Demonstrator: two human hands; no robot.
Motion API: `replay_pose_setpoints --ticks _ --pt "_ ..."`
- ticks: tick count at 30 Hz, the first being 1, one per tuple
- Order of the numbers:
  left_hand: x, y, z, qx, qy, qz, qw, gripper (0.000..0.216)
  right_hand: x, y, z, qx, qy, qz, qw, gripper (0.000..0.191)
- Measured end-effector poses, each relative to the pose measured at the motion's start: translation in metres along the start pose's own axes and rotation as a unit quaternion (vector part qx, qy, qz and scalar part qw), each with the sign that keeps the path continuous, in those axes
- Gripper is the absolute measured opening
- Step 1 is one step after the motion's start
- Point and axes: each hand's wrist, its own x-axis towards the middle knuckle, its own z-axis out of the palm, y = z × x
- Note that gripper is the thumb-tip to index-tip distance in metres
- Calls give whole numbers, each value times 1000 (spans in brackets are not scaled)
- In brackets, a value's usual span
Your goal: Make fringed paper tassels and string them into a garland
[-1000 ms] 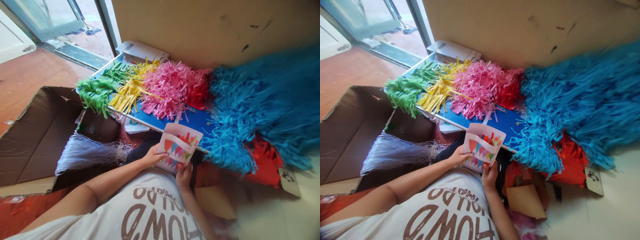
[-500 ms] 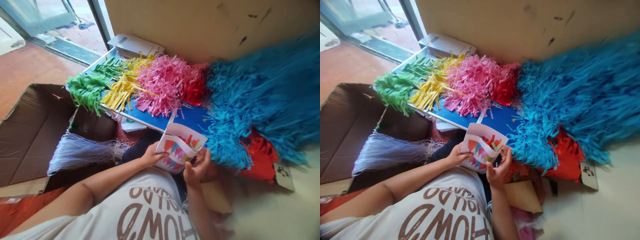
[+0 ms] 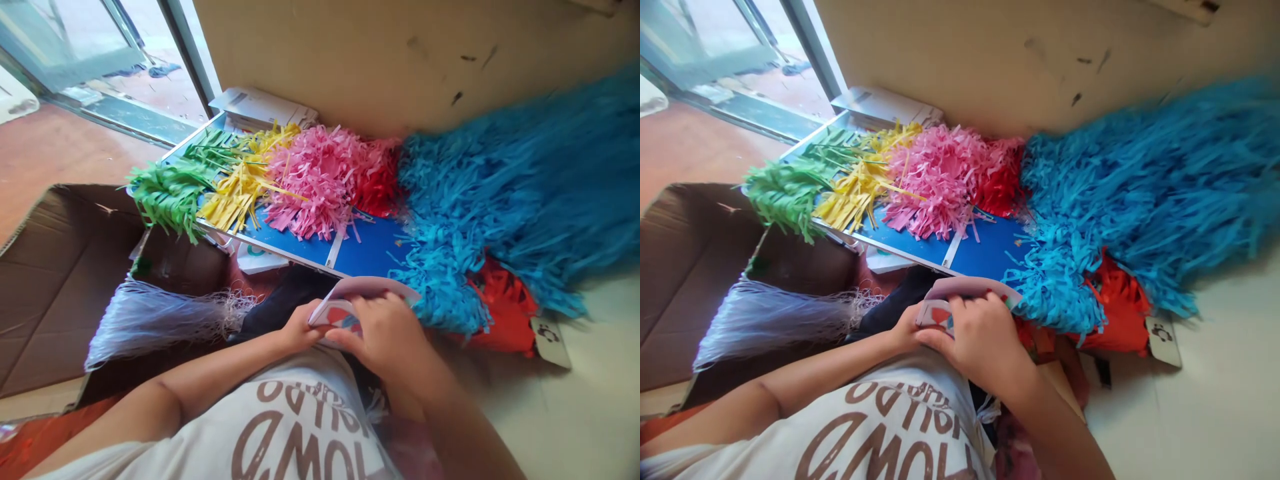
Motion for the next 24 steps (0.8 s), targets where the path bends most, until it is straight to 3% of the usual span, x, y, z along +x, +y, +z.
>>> replay_pose_setpoints --ticks 2,3,4,6,7,10,12,13,15,18,20,21,24 --pt "2 -3 -2 -12 14 -13 1000 41 -9 5 -3 44 49 17 998 46" --pt "3 -4 -3 -21 25 -21 999 42 -15 10 0 62 111 44 991 38" --pt "3 -6 -3 -30 33 -31 999 43 -21 17 5 85 183 84 976 33" --pt "3 -11 -3 -50 37 -54 997 45 -30 33 28 161 313 190 916 38" --pt "3 -13 -2 -58 36 -62 996 46 -31 40 43 232 324 233 887 45" --pt "5 -15 -5 -82 7 -82 993 51 -27 57 92 480 266 292 784 54" --pt "14 -9 -13 -99 -24 -88 991 62 -22 63 112 548 255 315 732 53" --pt "21 -3 -19 -114 -35 -85 989 70 -19 65 117 554 254 327 723 52" --pt "43 17 -36 -150 -40 -67 986 83 -15 69 117 556 234 337 723 46" --pt "89 61 -62 -131 -46 -56 989 71 -9 76 101 564 192 326 734 38" --pt "119 93 -74 19 -115 -41 992 60 -3 82 86 542 166 317 760 34" --pt "132 107 -77 124 -161 -29 979 53 1 85 79 518 150 312 782 33" --pt "161 134 -77 388 -257 0 885 27 12 93 60 421 95 292 854 29"
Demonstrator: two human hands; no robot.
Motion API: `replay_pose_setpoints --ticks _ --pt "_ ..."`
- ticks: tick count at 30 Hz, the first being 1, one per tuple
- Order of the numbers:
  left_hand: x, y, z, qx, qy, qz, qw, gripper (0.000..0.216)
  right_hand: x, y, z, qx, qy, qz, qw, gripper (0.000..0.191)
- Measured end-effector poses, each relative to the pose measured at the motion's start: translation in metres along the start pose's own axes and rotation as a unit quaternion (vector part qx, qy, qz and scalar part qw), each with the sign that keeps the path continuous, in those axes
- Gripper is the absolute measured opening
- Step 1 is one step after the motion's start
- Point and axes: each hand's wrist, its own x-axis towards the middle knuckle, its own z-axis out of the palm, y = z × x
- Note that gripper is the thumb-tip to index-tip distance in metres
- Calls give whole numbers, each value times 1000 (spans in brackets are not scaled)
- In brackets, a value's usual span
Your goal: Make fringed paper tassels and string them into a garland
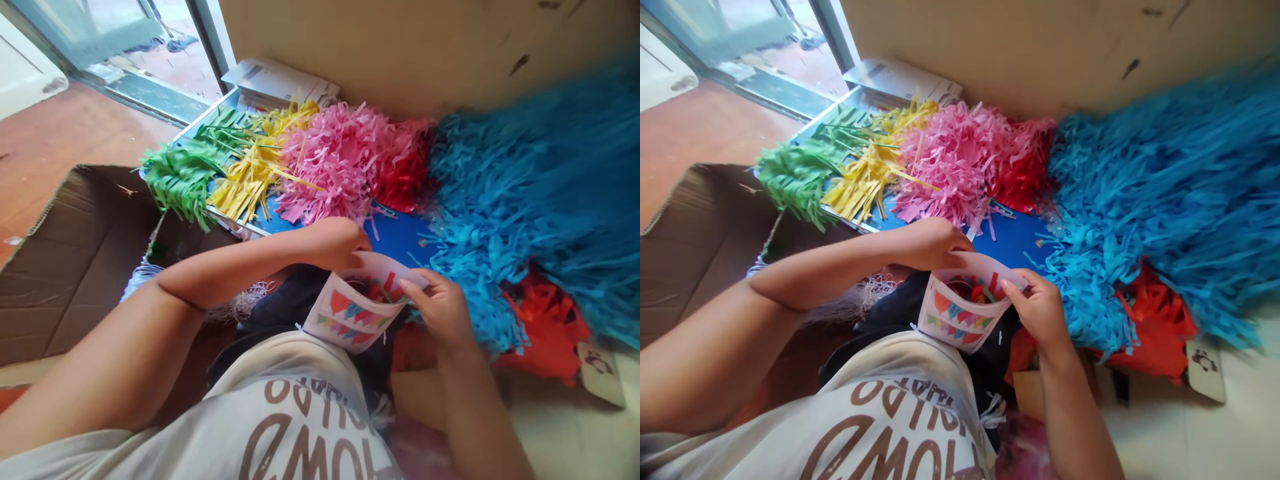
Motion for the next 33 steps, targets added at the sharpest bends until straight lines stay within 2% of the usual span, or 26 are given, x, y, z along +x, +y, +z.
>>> replay_pose_setpoints --ticks 2,5,10,14,17,19,21,23,25,27,29,30,32,33 --pt "11 3 -6 79 -37 1 996 23 6 -7 -6 -58 -22 -20 998 26" --pt "22 -9 -3 68 -37 26 997 17 12 -10 -10 -82 -39 -47 995 24" --pt "28 -45 16 -19 44 86 995 10 16 -6 -11 -138 -45 -86 986 23" --pt "28 -64 33 -64 111 56 990 5 23 -10 -14 -229 -51 -127 964 21" --pt "28 -67 40 -50 157 24 986 9 31 -15 -15 -322 -66 -170 929 23" --pt "27 -65 40 -20 144 19 989 10 36 -17 -13 -369 -78 -190 906 26" --pt "25 -59 38 18 97 28 995 9 41 -17 -10 -395 -86 -201 892 26" --pt "24 -55 35 46 58 36 997 11 45 -15 -7 -409 -91 -216 882 26" --pt "24 -52 33 40 46 42 997 15 51 -13 -7 -410 -97 -227 878 26" --pt "23 -53 31 -10 56 52 997 15 56 -10 -10 -383 -108 -220 891 23" --pt "16 -55 32 -109 68 67 989 20 55 -6 -14 -307 -116 -171 929 19" --pt "10 -56 34 -180 72 76 978 31 51 -2 -15 -244 -107 -131 955 21" --pt "-4 -60 46 -346 75 92 931 56 37 10 -9 -79 -53 -47 994 36" --pt "-11 -63 55 -428 73 95 896 66 26 18 -2 11 -14 -13 1000 46"
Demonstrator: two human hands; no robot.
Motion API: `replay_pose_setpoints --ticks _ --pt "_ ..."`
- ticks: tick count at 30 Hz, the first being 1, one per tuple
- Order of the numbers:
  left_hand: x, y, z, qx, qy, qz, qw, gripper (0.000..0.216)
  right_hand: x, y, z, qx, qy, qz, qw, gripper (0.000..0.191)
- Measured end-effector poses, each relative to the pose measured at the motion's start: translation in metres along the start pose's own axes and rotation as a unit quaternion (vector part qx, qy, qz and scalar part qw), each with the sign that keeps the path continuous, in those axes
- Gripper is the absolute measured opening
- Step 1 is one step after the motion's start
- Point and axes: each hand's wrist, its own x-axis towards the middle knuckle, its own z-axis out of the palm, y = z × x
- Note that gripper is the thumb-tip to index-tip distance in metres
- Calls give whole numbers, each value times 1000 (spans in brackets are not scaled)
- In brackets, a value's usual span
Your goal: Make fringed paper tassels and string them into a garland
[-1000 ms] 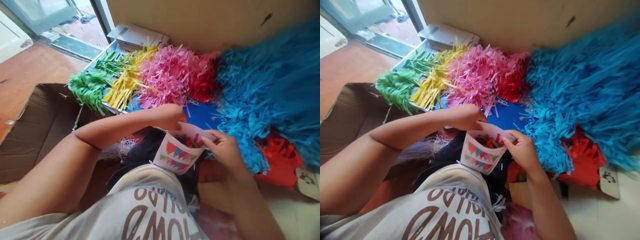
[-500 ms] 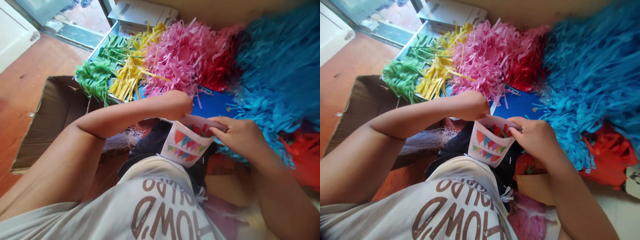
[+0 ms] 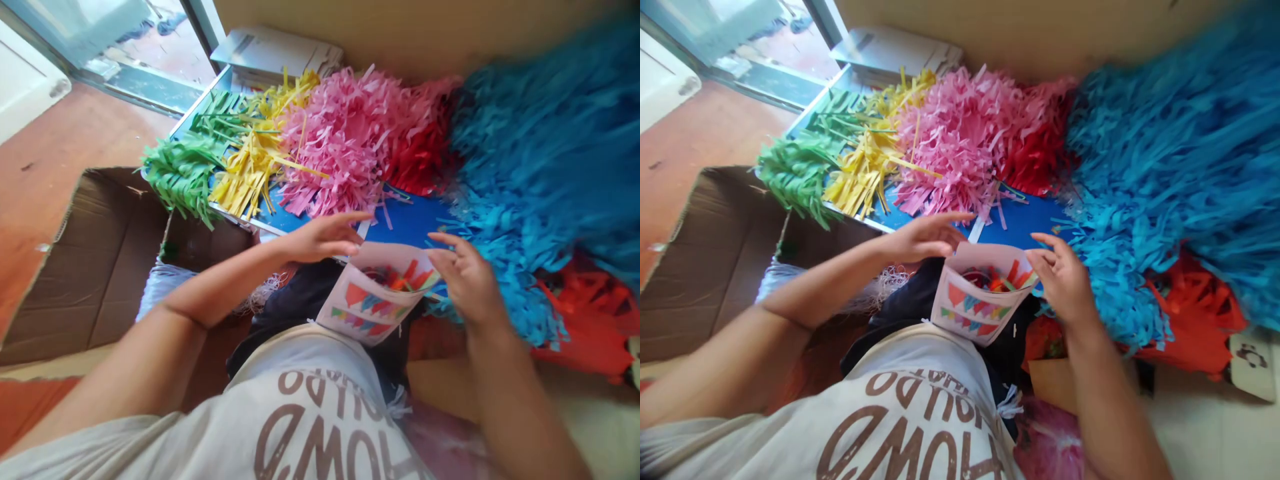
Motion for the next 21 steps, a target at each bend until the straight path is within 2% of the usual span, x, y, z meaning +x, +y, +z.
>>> replay_pose_setpoints --ticks 3,6,9,11,14,17,19,21 --pt "-23 -23 14 -172 45 -7 984 73 -33 24 34 189 77 21 979 59" --pt "-32 -37 29 -199 87 -18 976 74 -57 35 66 242 136 -8 961 57" --pt "-29 -40 42 -173 127 -22 977 63 -65 28 81 242 125 -37 961 65" --pt "-24 -42 50 -162 184 -14 969 56 -68 22 84 224 110 -54 967 71" --pt "-21 -49 66 -129 289 8 949 47 -73 15 86 139 174 -89 971 79" --pt "-22 -57 81 -98 363 46 925 54 -79 16 89 58 254 -124 957 68" --pt "-24 -62 87 -72 392 77 914 61 -81 20 90 50 268 -141 952 58" --pt "-27 -64 90 -28 403 97 909 56 -81 23 88 61 274 -153 948 53"
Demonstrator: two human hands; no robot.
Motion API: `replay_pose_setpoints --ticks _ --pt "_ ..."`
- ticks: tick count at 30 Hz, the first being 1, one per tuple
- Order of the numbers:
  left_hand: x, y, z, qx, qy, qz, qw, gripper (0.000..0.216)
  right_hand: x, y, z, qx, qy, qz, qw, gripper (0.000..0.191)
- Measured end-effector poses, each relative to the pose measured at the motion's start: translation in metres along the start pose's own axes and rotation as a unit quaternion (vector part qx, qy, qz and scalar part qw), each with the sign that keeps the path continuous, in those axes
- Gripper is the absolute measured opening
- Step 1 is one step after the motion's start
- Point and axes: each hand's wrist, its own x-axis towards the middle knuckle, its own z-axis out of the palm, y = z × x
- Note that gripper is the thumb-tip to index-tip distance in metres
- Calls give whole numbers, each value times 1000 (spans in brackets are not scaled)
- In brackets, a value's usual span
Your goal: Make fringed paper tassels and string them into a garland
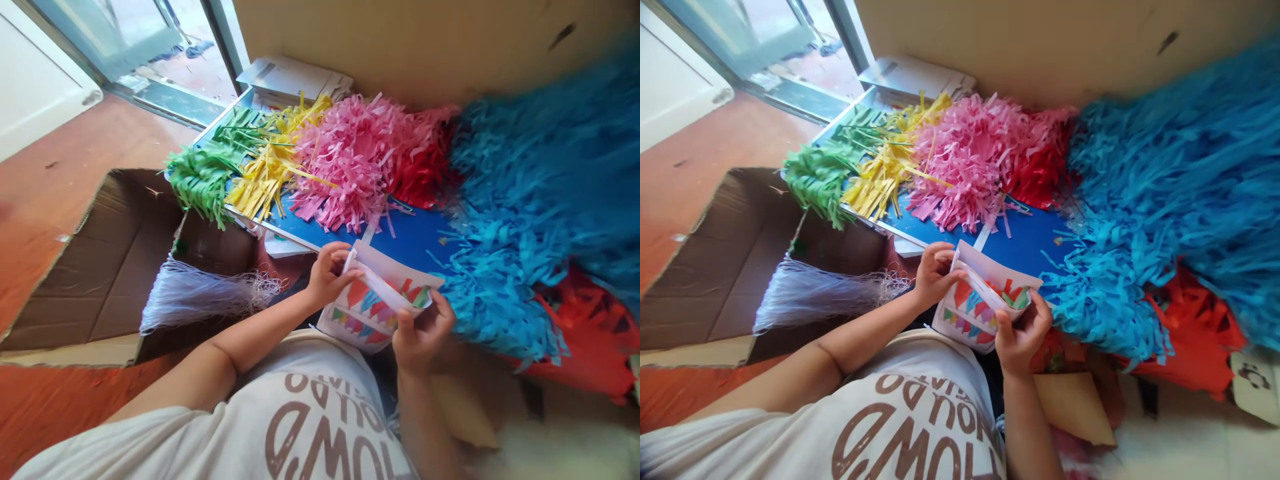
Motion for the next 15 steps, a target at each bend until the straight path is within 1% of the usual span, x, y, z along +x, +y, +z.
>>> replay_pose_setpoints --ticks 3,6,9,11,15 --pt "0 4 -5 71 -13 32 997 44 5 4 -6 3 8 -20 1000 48" --pt "5 14 -11 114 -41 60 991 37 13 8 -14 -14 -2 -41 999 44" --pt "13 23 -16 110 -67 95 987 33 23 9 -21 -36 -20 -54 998 34" --pt "21 27 -18 103 -84 108 985 31 31 8 -25 -76 -36 -77 993 26" --pt "38 34 -23 113 -145 102 978 30 49 4 -30 -169 -91 -135 972 21"
